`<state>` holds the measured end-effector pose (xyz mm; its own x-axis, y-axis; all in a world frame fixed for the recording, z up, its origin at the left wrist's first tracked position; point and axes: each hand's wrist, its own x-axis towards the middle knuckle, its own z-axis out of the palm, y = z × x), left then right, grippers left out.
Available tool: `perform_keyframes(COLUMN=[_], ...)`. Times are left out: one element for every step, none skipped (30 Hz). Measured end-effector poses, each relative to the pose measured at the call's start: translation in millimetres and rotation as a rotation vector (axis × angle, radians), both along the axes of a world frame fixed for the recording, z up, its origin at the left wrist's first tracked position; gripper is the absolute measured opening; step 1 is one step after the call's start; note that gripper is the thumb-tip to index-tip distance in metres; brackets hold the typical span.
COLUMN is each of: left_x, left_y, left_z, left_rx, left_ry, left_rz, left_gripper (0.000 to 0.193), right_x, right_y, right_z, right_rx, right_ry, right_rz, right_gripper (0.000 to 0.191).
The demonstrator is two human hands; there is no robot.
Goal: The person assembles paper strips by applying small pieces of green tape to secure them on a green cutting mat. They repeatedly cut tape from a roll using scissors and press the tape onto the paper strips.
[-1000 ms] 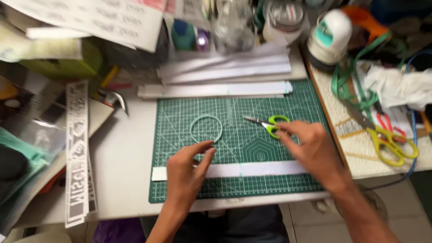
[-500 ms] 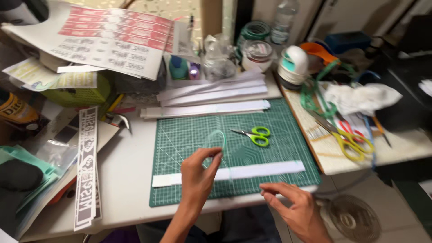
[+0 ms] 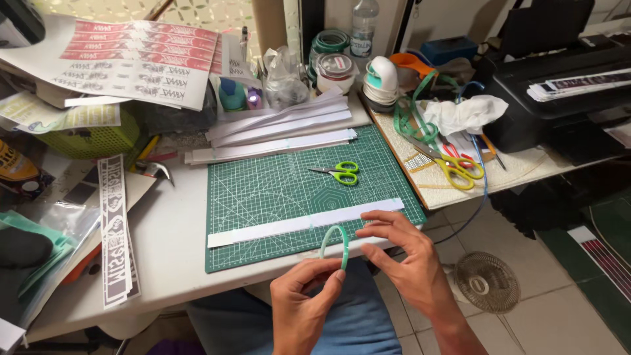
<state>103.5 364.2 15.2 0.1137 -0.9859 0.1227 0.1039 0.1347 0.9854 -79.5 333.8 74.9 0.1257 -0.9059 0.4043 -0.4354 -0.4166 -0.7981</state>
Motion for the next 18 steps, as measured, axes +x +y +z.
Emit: perform_keyframes(left_x=[-1, -2, -3, -3, -4, -5, -6, -6, -7, -7, -7, -7, -7, -7, -6, -6, -7, -6], left_y=[3, 4, 4, 5, 5, 5, 5, 5, 6, 6, 6, 7, 8, 7, 7, 8, 8, 9], left_z=[2, 5, 7, 9, 10, 11, 10, 10, 9, 8, 6, 6, 5, 5, 6, 7, 10, 12], left_rx=[-0.007, -0.019, -0.03, -0.029, -0.033, -0.035, -0.024, -0.012, -0.002, 0.005, 0.012, 0.02, 0.007, -0.008, -0.022, 0.011, 0.044, 0.079], left_ry=[-0.013, -0.028, -0.044, -0.051, -0.058, -0.063, -0.056, -0.047, -0.039, -0.048, -0.058, -0.068, -0.064, -0.059, -0.056, -0.052, -0.049, -0.044], left_rz=[-0.01, -0.018, -0.025, -0.031, -0.037, -0.043, -0.05, -0.056, -0.062, -0.058, -0.054, -0.051, -0.062, -0.073, -0.084, -0.108, -0.133, -0.159], left_gripper=[0.017, 0.017, 0.017, 0.017, 0.017, 0.017, 0.017, 0.017, 0.018, 0.018, 0.018, 0.018, 0.018, 0.019, 0.02, 0.033, 0.047, 0.061], right_x=[0, 0, 0, 0, 0, -1, -1, -1, 0, 0, 0, 0, -1, -1, -1, -1, 0, 1], right_y=[2, 2, 1, 2, 1, 0, 0, 1, 0, -1, -1, -1, -1, -1, -1, 0, 1, 2], right_z=[1, 2, 3, 2, 2, 1, 0, -2, -4, -6, -8, -9, -10, -10, -11, -11, -10, -10], right_rx=[-0.002, -0.008, -0.013, -0.016, -0.023, -0.029, -0.029, -0.016, -0.003, 0.007, 0.014, 0.022, 0.027, 0.009, -0.007, -0.025, -0.028, -0.029], right_ry=[-0.004, -0.003, -0.003, -0.003, -0.005, -0.007, -0.007, -0.018, -0.029, -0.039, -0.042, -0.045, -0.048, -0.037, -0.025, -0.015, 0.011, 0.037], right_rz=[0.004, 0.006, 0.009, 0.013, 0.015, 0.017, 0.018, 0.011, 0.005, -0.002, 0.005, 0.013, 0.021, 0.03, 0.038, 0.046, 0.049, 0.052], right_gripper=[0.02, 0.02, 0.02, 0.02, 0.02, 0.019, 0.019, 0.018, 0.017, 0.016, 0.015, 0.014, 0.013, 0.013, 0.012, 0.012, 0.013, 0.013])
